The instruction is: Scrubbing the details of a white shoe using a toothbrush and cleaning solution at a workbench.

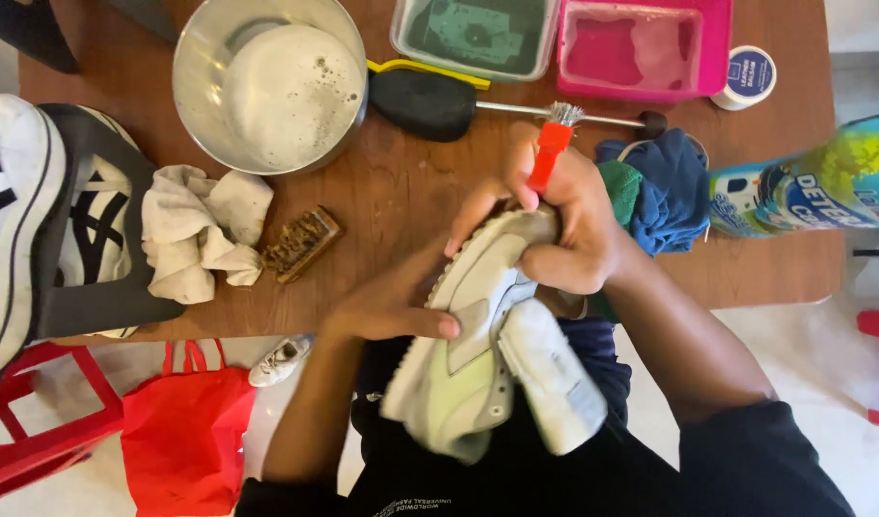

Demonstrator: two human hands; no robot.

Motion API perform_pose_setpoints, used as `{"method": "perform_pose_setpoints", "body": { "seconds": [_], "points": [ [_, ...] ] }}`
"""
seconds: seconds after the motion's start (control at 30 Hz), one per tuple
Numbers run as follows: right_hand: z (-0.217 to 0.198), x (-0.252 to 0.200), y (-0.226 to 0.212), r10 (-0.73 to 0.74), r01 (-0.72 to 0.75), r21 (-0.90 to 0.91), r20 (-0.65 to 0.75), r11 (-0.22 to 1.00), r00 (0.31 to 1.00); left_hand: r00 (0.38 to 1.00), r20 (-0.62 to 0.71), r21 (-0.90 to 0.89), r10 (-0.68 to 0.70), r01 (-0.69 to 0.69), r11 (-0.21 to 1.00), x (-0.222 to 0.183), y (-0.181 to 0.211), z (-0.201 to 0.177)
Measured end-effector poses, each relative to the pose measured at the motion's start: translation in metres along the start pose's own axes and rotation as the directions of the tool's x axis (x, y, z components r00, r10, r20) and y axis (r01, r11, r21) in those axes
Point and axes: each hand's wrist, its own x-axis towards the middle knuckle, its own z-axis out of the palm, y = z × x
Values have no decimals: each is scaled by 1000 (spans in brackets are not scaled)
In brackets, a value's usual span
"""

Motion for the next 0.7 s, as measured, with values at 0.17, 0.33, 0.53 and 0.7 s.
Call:
{"method": "perform_pose_setpoints", "body": {
  "seconds": [0.17, 0.33, 0.53, 0.7],
  "points": [
    [-18, 11, 16, -148, 136, -101, -114, 985, 982, 907, -381, -37, 181, -210, 977, 7, -20, 21],
    [-28, -27, -3, -54, -42, -359, -252, 932, 966, 668, -715, -6, 208, -302, 953, -9, -38, 28],
    [31, -87, 15, 175, -417, -409, -511, 812, 842, 312, -879, 155, 360, -527, 835, -11, -201, 19],
    [51, -101, 44, 138, -484, -460, -603, 744, 786, 353, -721, 499, 596, -330, 801, 0, -240, 45]
  ]
}}
